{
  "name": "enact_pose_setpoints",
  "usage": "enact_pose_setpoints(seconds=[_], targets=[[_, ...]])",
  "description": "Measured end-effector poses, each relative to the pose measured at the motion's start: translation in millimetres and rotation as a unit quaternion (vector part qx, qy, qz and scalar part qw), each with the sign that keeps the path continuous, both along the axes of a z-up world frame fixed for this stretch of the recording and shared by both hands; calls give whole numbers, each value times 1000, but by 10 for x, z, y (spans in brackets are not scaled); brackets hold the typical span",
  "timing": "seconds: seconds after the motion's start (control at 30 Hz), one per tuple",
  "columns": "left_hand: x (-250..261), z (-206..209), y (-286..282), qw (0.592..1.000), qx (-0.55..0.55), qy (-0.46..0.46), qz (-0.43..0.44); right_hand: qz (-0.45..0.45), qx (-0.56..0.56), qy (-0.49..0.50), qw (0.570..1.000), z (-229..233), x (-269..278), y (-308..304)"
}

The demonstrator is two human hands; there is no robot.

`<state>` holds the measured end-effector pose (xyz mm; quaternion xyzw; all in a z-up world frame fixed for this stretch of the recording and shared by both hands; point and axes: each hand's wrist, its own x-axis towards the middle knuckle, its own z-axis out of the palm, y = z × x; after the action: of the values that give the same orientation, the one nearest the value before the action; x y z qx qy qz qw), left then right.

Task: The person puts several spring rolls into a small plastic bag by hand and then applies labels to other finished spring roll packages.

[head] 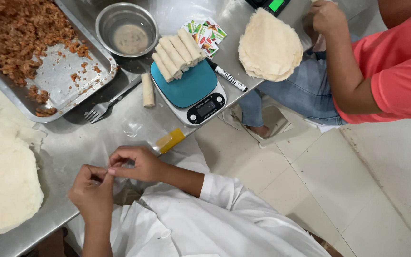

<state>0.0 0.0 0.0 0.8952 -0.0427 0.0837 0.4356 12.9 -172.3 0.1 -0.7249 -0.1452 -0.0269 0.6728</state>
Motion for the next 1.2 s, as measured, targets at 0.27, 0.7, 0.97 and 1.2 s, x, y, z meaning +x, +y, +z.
enact_pose_setpoints(seconds=[0.27,0.7,0.97,1.2], targets=[[-78,302,-42,976,-167,133,-34,137,151,225,953,9,150,-239],[-137,483,-147,987,-154,26,34,-58,-89,-290,951,409,-294,-1],[-275,381,-363,913,47,-283,-290,134,564,260,773,-1421,401,171],[-182,525,-285,916,67,-366,-150,52,557,237,794,11,314,69]])
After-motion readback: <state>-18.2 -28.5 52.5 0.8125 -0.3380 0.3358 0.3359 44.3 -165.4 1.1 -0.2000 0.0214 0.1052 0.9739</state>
